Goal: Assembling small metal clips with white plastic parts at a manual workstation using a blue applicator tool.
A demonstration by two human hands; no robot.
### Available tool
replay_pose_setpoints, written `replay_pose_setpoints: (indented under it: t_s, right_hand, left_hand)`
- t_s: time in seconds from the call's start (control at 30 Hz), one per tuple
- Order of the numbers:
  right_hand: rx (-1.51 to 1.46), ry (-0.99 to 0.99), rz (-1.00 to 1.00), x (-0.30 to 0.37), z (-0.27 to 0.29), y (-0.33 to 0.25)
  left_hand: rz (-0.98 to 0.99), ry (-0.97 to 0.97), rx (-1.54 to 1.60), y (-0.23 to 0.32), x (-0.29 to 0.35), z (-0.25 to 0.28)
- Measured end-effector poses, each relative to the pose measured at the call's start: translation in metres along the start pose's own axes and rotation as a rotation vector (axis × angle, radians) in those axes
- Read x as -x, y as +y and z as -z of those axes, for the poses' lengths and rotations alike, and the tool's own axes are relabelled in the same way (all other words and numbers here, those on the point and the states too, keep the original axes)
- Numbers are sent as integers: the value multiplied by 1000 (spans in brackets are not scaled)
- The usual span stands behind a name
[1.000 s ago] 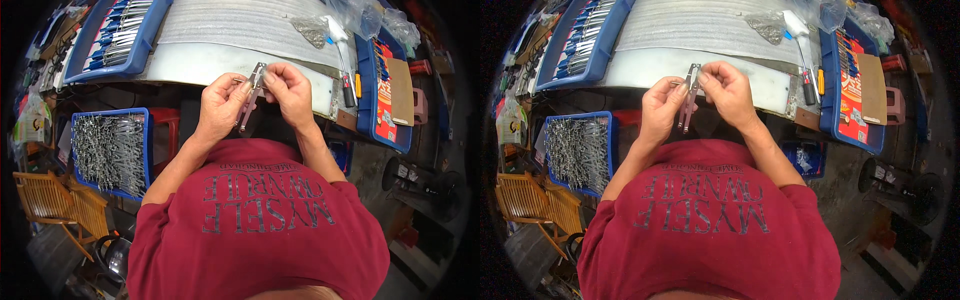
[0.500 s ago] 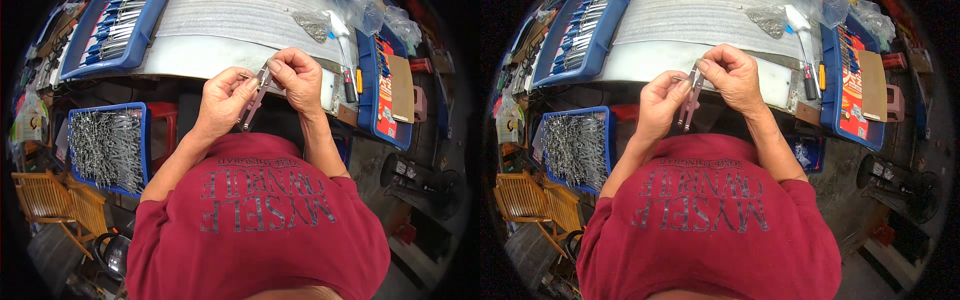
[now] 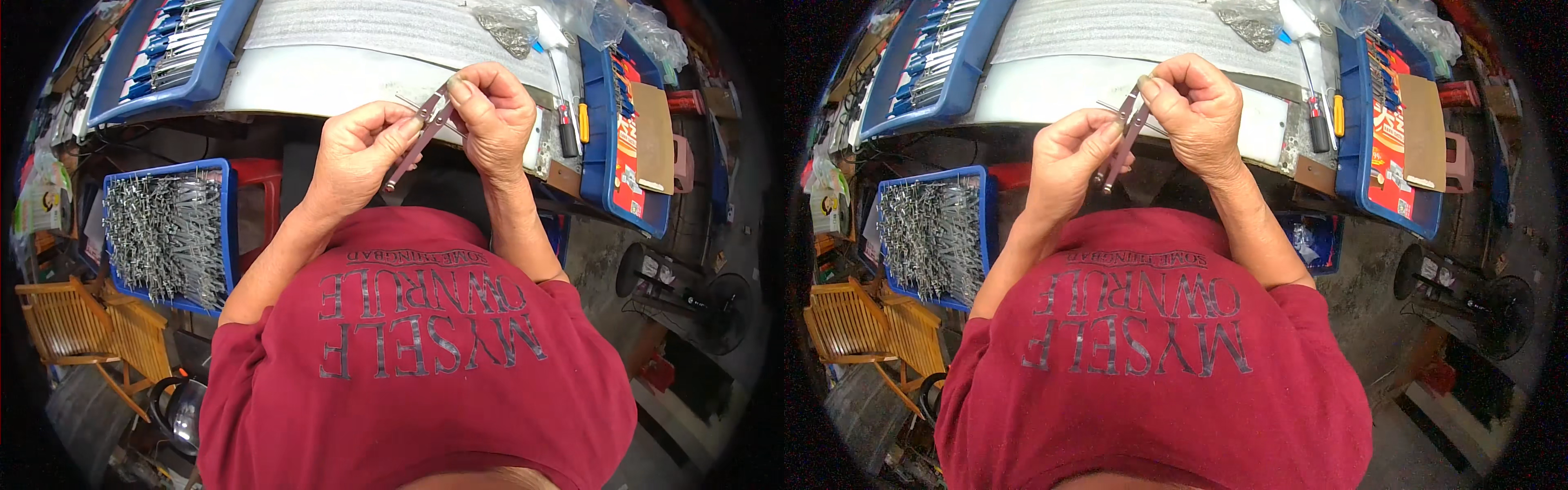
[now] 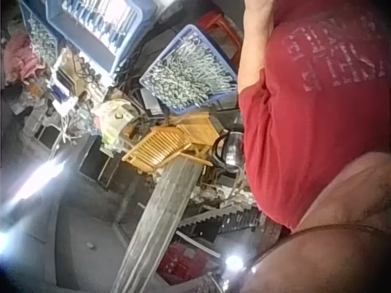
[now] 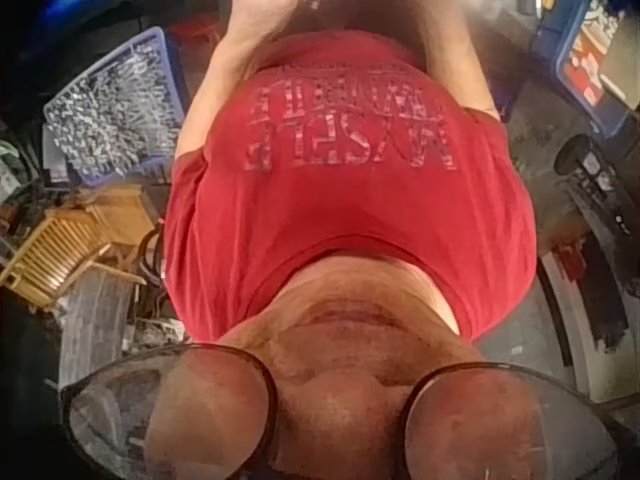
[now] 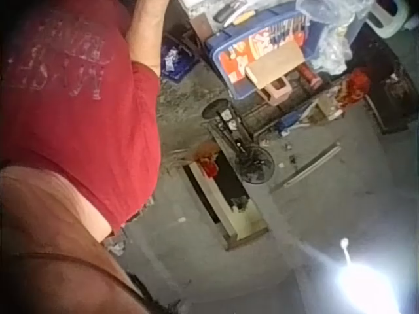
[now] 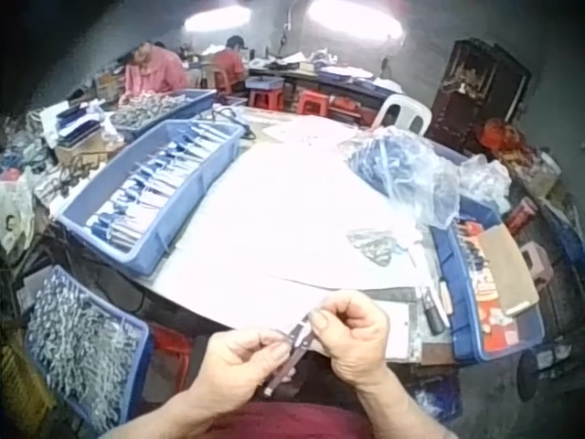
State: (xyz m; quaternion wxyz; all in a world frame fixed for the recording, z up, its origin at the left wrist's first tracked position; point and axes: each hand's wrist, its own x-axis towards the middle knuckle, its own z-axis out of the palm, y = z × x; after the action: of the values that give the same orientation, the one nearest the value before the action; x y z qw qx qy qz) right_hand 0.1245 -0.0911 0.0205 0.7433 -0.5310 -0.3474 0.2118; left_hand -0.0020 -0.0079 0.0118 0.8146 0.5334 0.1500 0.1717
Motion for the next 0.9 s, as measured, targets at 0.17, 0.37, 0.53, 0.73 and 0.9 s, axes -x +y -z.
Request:
replay_pose_setpoints:
  t_s: [0.17, 0.37, 0.53, 0.73, 0.9]
  right_hand:
    - [-54, -3, -4, -3, 0, -3]
    - [-54, 16, 24, -5, 3, -5]
    - [-61, 67, 4, -3, 0, -5]
    - [-24, 50, -55, -7, 1, -3]
    - [18, 32, -158, -8, 1, 3]
  left_hand:
    - [-139, 128, -150, 7, 2, -12]
    - [-232, 178, -222, 5, -1, -18]
    - [-207, 180, -213, 4, -2, -18]
    - [-85, 99, -14, 0, -7, -11]
    - [34, 118, -88, 1, -8, -6]
